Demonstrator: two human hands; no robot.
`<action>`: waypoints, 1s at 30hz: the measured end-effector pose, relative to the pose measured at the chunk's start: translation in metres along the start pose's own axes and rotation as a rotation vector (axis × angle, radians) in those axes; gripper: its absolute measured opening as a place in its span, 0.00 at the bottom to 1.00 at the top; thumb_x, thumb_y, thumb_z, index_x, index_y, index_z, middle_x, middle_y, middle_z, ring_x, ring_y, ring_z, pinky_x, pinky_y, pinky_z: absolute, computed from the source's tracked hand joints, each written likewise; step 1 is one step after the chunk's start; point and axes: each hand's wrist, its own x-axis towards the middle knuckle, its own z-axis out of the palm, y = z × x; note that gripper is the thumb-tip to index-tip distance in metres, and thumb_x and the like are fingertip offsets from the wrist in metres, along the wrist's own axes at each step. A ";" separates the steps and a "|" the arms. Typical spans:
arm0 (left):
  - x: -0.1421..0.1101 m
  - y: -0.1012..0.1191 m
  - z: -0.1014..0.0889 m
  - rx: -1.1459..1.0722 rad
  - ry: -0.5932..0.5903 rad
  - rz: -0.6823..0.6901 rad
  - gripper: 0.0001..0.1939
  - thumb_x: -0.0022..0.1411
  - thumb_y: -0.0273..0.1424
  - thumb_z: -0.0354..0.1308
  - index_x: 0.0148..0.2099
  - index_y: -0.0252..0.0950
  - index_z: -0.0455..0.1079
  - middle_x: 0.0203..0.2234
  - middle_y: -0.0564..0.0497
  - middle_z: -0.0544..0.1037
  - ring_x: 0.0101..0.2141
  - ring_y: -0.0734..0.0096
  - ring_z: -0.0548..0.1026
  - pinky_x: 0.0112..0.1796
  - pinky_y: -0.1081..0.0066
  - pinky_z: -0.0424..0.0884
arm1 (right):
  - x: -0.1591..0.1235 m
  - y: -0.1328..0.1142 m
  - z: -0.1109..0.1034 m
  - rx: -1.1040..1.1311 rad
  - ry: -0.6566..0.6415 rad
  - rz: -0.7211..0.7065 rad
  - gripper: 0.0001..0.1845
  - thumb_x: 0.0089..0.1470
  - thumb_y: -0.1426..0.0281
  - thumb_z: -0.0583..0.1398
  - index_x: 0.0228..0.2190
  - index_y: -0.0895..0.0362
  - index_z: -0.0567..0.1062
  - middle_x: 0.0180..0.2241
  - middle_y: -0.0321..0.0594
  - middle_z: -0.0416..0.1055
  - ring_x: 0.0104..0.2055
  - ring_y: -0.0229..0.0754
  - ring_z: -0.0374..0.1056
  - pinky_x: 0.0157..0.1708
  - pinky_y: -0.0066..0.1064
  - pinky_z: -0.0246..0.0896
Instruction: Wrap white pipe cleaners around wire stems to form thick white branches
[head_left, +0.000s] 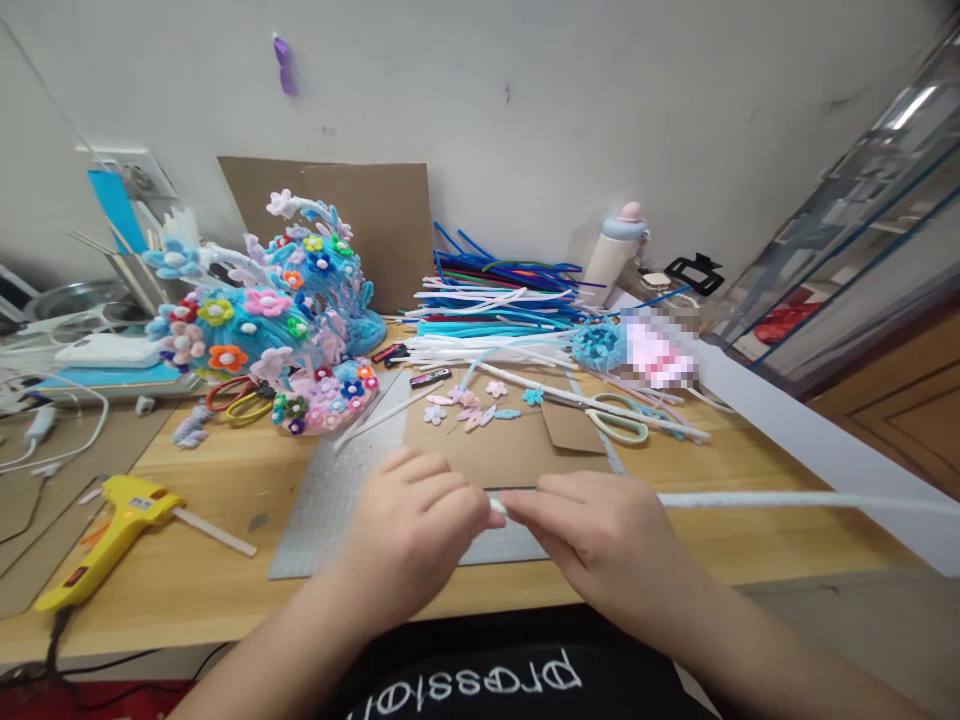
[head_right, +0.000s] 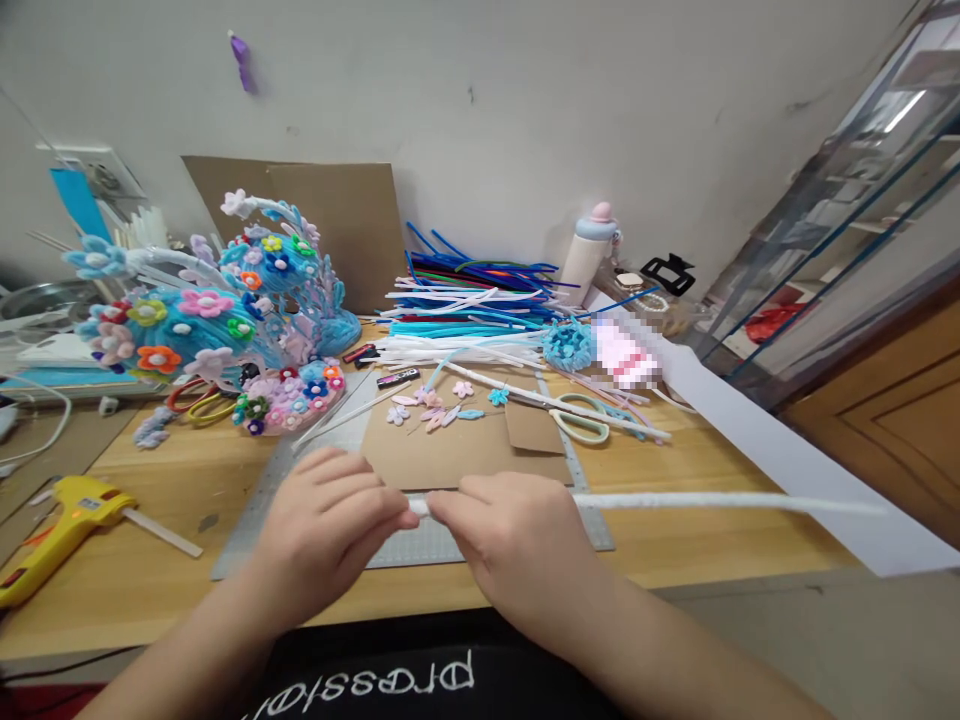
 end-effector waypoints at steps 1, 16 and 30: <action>0.003 -0.006 -0.003 -0.059 -0.025 -0.011 0.10 0.61 0.31 0.56 0.28 0.36 0.69 0.18 0.55 0.72 0.24 0.73 0.65 0.29 0.69 0.55 | 0.001 0.000 -0.002 0.041 -0.048 -0.030 0.12 0.60 0.72 0.52 0.35 0.54 0.77 0.21 0.34 0.67 0.24 0.36 0.62 0.24 0.29 0.45; -0.017 0.003 0.047 -0.824 -0.011 -0.514 0.19 0.62 0.42 0.51 0.26 0.34 0.69 0.17 0.55 0.66 0.22 0.76 0.64 0.25 0.75 0.60 | -0.003 -0.004 -0.004 0.435 0.208 0.064 0.09 0.56 0.75 0.57 0.39 0.54 0.75 0.27 0.36 0.74 0.27 0.36 0.68 0.26 0.27 0.60; -0.008 0.002 -0.013 -0.103 -0.031 0.080 0.05 0.61 0.23 0.51 0.34 0.35 0.67 0.21 0.54 0.70 0.24 0.73 0.64 0.30 0.68 0.56 | -0.002 -0.002 -0.004 0.140 0.017 -0.036 0.13 0.58 0.74 0.54 0.42 0.52 0.76 0.22 0.34 0.67 0.25 0.36 0.61 0.24 0.29 0.46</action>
